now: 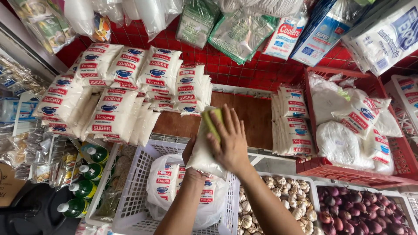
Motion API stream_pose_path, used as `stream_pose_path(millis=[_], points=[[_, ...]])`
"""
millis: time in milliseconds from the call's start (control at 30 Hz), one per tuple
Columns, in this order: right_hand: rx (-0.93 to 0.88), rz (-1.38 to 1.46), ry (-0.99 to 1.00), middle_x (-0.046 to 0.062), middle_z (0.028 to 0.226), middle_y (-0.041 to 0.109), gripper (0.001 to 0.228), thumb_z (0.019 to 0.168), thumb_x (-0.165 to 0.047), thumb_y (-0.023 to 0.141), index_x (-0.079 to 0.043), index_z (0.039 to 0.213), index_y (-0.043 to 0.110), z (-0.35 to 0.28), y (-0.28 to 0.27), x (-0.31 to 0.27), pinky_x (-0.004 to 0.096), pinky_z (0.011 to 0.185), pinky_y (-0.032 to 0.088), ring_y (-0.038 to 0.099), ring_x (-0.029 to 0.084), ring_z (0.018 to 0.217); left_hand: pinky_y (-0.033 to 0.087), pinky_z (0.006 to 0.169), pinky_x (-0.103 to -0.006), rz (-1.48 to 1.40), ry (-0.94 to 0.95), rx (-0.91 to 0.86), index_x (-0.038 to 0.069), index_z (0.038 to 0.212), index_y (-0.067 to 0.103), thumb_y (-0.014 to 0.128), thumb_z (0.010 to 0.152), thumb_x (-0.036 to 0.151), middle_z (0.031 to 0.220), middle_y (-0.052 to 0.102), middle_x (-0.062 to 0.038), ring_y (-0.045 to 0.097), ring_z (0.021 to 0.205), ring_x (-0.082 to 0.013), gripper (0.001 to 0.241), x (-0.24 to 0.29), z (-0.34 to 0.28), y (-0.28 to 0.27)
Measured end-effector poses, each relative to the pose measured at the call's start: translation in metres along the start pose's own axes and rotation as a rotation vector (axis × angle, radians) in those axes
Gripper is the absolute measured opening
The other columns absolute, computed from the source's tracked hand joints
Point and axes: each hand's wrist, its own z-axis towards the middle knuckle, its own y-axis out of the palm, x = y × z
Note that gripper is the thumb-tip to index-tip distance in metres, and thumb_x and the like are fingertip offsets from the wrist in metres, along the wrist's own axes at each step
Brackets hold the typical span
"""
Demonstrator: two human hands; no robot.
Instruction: Wiping down and organizing individual bags of sugar into a crate.
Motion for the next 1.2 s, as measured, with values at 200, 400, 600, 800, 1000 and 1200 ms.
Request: stream_pose_path(millis=[200, 400, 600, 800, 1000, 1200], points=[[-0.011, 0.428, 0.374, 0.014, 0.154, 0.053, 0.055, 0.104, -0.049, 0.043, -0.022, 0.152, 0.05, 0.018, 0.041, 0.073, 0.046, 0.117, 0.041, 0.053, 0.034, 0.141, 0.037, 0.12, -0.0557, 0.017, -0.014, 0.04, -0.003, 0.15, 0.048, 0.048, 0.106, 0.041, 0.146, 0.054, -0.024, 0.052, 0.135, -0.0394, 0.062, 0.01, -0.004, -0.026], [-0.327, 0.235, 0.695, 0.009, 0.16, 0.038, 0.06, 0.103, -0.054, 0.042, -0.028, 0.156, 0.037, 0.002, 0.097, 0.124, 0.05, 0.116, 0.034, 0.037, 0.037, 0.146, 0.043, 0.115, -0.0514, 0.075, -0.015, 0.147, -0.001, 0.145, 0.053, 0.053, 0.103, 0.04, 0.14, 0.061, -0.021, 0.058, 0.129, -0.0361, 0.059, 0.026, -0.016, -0.028], [-0.148, 1.217, 0.664, 0.008, 0.172, 0.022, 0.072, 0.098, -0.048, 0.051, -0.021, 0.161, 0.029, -0.014, 0.076, 0.068, 0.045, 0.122, 0.028, 0.023, 0.03, 0.156, 0.049, 0.106, -0.046, 0.213, 0.079, 0.162, -0.003, 0.138, 0.061, 0.059, 0.104, 0.037, 0.128, 0.068, -0.019, 0.065, 0.117, -0.0314, 0.053, 0.058, -0.014, -0.051], [-0.157, 1.629, 0.412, 0.011, 0.176, 0.012, 0.081, 0.104, -0.056, 0.042, -0.01, 0.165, 0.014, -0.018, 0.02, -0.027, 0.04, 0.129, 0.01, 0.013, 0.025, 0.162, 0.043, 0.109, -0.0432, 0.759, 0.153, 0.084, 0.001, 0.155, 0.046, 0.056, 0.107, 0.04, 0.145, 0.053, -0.018, 0.053, 0.129, -0.0276, 0.063, 0.049, 0.004, 0.023], [0.104, 1.992, 0.431, 0.019, 0.173, 0.016, 0.095, 0.096, -0.073, 0.035, -0.013, 0.166, 0.013, -0.03, 0.039, -0.024, 0.048, 0.126, 0.019, 0.021, 0.037, 0.156, 0.009, 0.13, -0.0589, 2.317, 0.606, -0.185, 0.019, 0.164, 0.037, 0.021, 0.108, 0.056, 0.177, 0.015, -0.018, 0.006, 0.165, -0.0396, 0.069, -0.009, -0.042, 0.175], [0.236, 2.681, 0.266, 0.021, 0.161, 0.048, 0.1, 0.098, -0.071, 0.058, -0.003, 0.167, 0.035, -0.077, 0.106, 0.035, 0.053, 0.121, 0.041, 0.051, 0.038, 0.142, 0.024, 0.13, -0.0569, 2.077, 0.759, -0.073, 0.017, 0.161, 0.046, 0.052, 0.111, 0.038, 0.172, 0.035, -0.015, 0.036, 0.162, -0.0359, 0.055, 0.01, -0.062, 0.147]])
